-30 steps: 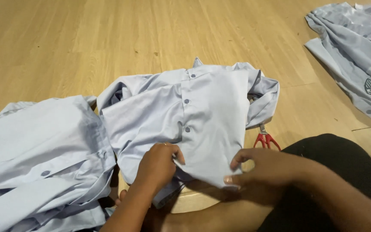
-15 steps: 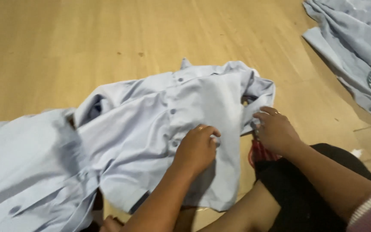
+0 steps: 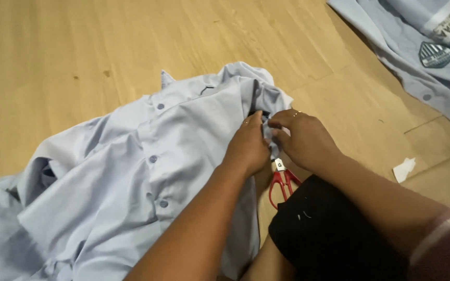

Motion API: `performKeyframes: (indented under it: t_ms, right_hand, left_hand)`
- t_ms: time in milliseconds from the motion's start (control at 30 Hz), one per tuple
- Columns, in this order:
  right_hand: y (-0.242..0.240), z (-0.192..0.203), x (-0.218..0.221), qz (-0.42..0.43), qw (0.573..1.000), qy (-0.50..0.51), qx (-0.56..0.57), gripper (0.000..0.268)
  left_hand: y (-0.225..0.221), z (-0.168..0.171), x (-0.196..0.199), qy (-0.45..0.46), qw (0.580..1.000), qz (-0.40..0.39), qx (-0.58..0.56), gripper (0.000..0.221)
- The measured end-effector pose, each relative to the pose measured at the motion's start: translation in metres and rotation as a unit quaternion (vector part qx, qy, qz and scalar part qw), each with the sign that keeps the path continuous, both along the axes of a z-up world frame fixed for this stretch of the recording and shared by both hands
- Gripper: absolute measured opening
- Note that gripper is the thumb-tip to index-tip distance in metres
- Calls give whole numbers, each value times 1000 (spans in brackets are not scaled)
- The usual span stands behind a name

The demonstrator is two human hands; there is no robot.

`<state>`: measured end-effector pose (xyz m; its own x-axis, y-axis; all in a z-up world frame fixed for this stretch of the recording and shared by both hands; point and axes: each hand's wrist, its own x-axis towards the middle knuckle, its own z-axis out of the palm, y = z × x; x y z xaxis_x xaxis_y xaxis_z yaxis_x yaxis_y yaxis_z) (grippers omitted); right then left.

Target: A person is sitting on the floor inspecting school shirts, using scissors to trim loose threads and checking the collars, name tags, and buttons.

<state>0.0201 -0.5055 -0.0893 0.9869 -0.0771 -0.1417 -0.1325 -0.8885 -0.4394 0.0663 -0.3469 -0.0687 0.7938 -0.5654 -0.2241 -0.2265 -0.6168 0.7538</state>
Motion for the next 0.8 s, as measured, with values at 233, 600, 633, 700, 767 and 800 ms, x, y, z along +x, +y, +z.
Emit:
performKeyframes:
  t_ms: [233, 600, 633, 700, 767, 800]
  right_hand:
    - [14, 23, -18, -174, 979, -63, 85, 15]
    - [68, 92, -64, -216, 870, 32, 442, 23]
    - [73, 99, -69, -216, 857, 60, 464, 21]
    - [76, 103, -73, -211, 844, 89, 485, 19]
    - [72, 96, -72, -199, 854, 133, 462, 13]
    - [69, 95, -68, -195, 855, 134, 461, 13]
  left_hand:
    - [-1, -9, -16, -3, 992, 76, 103, 22]
    - [22, 33, -38, 235, 941, 232, -80, 37]
    - [25, 50, -42, 334, 899, 244, -140, 57]
    - [37, 57, -42, 426, 844, 256, -204, 80]
    - [50, 37, -36, 365, 855, 279, -241, 50]
    - [60, 31, -34, 363, 854, 282, -243, 50]
